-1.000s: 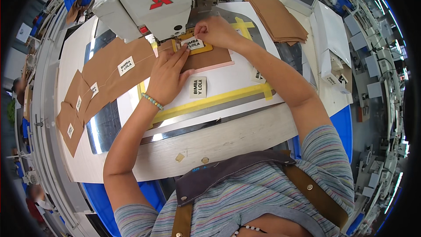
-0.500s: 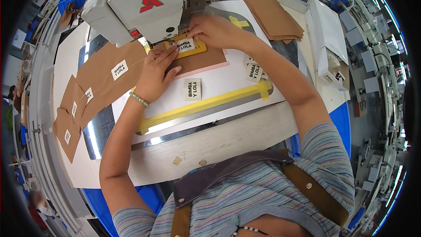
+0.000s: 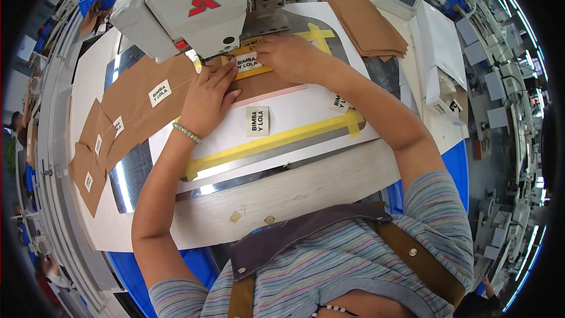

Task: Placing brand labels onto leather pieces and sewing them using an industrial sewing machine.

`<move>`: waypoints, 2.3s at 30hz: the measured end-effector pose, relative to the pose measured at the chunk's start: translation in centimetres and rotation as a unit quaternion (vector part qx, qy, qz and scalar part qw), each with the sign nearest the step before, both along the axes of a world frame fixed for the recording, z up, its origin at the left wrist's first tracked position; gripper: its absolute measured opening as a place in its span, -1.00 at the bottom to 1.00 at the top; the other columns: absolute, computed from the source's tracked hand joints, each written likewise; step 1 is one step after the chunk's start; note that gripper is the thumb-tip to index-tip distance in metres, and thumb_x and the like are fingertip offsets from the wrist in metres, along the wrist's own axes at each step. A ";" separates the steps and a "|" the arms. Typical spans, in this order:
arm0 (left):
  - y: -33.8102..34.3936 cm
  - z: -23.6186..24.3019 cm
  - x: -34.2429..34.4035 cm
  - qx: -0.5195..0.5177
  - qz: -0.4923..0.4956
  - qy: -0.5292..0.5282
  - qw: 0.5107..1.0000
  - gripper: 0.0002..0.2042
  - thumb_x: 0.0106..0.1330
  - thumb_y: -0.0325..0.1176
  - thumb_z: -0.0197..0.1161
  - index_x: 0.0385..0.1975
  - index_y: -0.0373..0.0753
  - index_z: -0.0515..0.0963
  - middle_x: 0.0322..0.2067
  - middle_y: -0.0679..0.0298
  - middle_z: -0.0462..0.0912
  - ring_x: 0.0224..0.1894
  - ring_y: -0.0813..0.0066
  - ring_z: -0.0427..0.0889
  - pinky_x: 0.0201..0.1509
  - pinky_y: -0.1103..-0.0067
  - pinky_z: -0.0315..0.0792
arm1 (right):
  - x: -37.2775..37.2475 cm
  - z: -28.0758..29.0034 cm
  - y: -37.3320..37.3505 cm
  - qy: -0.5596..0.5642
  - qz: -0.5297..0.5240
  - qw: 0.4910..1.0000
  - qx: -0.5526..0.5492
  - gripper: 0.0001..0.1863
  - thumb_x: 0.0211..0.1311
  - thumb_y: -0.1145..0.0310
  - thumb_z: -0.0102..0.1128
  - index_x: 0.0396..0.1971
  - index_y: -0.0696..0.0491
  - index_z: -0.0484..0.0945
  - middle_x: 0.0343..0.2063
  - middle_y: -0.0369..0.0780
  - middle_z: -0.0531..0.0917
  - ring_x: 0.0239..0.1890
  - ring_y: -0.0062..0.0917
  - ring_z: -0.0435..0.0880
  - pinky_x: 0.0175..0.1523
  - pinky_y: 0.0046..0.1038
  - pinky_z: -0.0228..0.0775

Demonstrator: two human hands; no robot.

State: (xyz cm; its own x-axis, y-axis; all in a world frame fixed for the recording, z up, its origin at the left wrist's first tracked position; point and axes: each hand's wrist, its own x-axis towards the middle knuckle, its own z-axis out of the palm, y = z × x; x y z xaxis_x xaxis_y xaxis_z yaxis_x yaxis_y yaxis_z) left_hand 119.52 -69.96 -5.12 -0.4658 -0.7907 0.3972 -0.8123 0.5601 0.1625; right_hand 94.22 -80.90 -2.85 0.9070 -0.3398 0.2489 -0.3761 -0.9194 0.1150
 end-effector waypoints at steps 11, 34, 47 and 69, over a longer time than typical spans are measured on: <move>0.1 0.6 0.4 0.015 -0.013 0.010 1.000 -0.50 0.33 -0.32 0.39 0.25 -0.36 0.56 0.30 0.17 0.58 0.24 0.12 0.49 0.41 0.29 0.40 | 0.5 -1.4 0.4 -0.067 0.025 0.987 0.147 -0.58 0.39 0.57 0.06 0.16 0.04 0.71 0.26 -0.25 0.65 0.32 -0.30 0.56 0.40 -0.30 0.47; 0.7 1.6 2.0 0.046 0.037 0.008 0.998 -0.59 0.32 -0.41 0.41 0.17 -0.37 0.63 0.25 0.12 0.64 0.20 0.03 0.57 0.33 0.28 0.50 | 1.0 -1.5 0.2 -0.057 0.014 0.990 0.125 -0.54 0.29 0.56 0.13 0.13 -0.07 0.74 0.25 -0.35 0.66 0.29 -0.37 0.54 0.38 -0.33 0.48; 1.6 2.2 3.0 0.045 0.033 0.046 0.997 -0.62 0.30 -0.45 0.41 0.10 -0.39 0.64 0.20 0.09 0.67 0.22 0.03 0.57 0.29 0.29 0.52 | 1.8 -1.7 -1.1 -0.118 0.025 0.980 0.159 -0.59 0.28 0.58 0.07 0.04 0.06 0.76 0.19 -0.18 0.70 0.32 -0.20 0.57 0.42 -0.24 0.43; 0.1 0.7 2.2 0.040 0.031 0.032 0.998 -0.53 0.33 -0.37 0.38 0.23 -0.35 0.58 0.29 0.02 0.59 0.29 -0.16 0.49 0.45 0.13 0.34 | -8.3 1.2 -0.4 -0.375 -0.119 0.906 0.155 -0.80 0.42 0.39 0.29 -0.06 0.09 0.76 0.15 -0.13 0.69 0.24 -0.24 0.61 0.27 -0.27 0.51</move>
State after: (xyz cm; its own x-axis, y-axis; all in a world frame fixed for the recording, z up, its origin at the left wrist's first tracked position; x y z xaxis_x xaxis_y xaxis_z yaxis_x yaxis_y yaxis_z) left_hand 121.73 -69.84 -4.43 -0.3907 -0.8473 0.3597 -0.8313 0.4926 0.2574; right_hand 85.94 -81.32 -1.63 0.4142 -0.6617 0.6250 -0.4329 -0.7472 -0.5043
